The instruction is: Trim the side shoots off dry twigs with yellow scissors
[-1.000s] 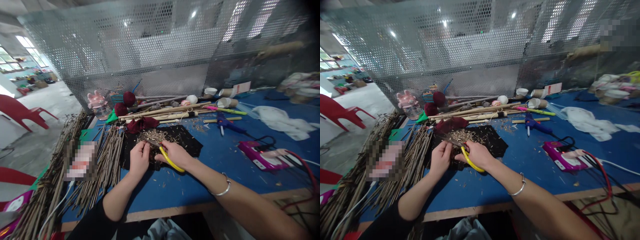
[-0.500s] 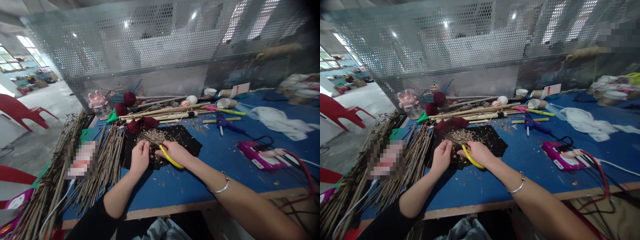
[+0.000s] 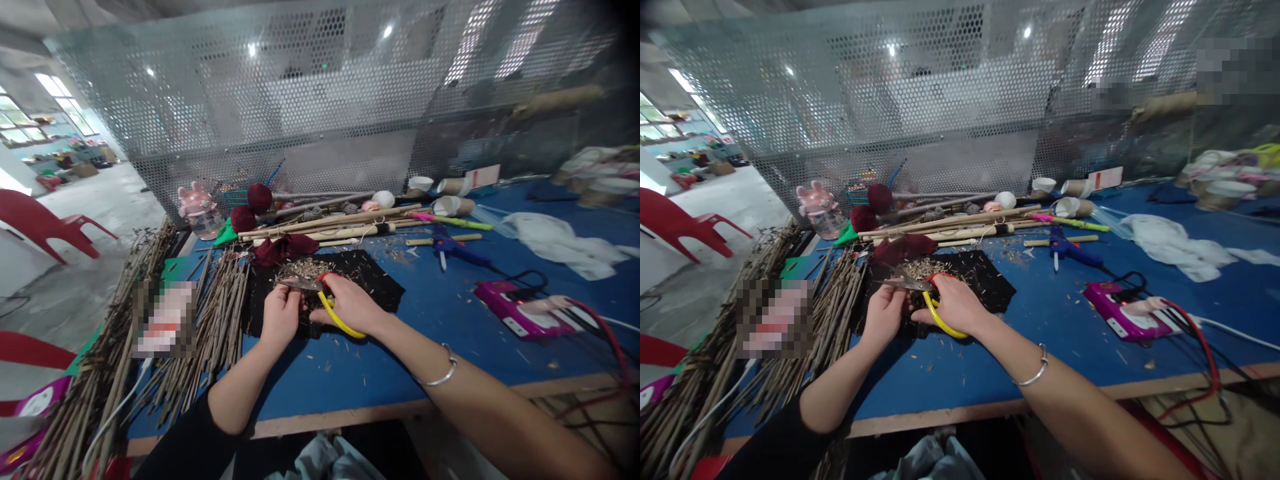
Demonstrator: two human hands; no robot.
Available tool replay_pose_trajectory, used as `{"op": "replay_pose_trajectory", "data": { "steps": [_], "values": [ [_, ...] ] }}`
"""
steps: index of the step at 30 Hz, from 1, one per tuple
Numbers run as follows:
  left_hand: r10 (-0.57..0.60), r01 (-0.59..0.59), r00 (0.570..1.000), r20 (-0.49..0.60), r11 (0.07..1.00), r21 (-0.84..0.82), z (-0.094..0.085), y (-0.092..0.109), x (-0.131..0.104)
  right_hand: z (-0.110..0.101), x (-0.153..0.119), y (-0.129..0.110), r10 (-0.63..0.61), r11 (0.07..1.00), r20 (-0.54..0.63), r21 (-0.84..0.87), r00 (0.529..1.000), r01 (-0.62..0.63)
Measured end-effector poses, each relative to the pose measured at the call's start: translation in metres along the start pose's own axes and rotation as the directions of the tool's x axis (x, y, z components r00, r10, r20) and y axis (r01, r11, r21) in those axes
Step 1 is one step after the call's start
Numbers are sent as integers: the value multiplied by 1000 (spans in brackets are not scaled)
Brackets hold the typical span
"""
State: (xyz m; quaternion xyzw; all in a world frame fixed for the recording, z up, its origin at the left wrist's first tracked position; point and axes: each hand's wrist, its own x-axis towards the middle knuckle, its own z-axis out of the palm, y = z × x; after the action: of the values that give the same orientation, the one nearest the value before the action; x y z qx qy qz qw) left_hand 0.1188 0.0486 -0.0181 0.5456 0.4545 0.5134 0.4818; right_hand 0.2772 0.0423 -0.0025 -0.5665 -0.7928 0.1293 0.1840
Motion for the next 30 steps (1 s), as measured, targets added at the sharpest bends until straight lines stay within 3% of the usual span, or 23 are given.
{"op": "replay_pose_trajectory", "data": {
  "steps": [8,15,30],
  "values": [
    [117,-115,993,-8,982,152,-2,5,-4,1,-3,-6,12,999,17,33,1000,-13],
    [301,-259,953,-28,860,439,-5,11,-7,6,-2,-3,41,999,8,10,999,-42],
    [193,-176,981,-8,910,375,-4,12,-5,5,2,8,70,995,43,-76,997,-66]
  ]
}}
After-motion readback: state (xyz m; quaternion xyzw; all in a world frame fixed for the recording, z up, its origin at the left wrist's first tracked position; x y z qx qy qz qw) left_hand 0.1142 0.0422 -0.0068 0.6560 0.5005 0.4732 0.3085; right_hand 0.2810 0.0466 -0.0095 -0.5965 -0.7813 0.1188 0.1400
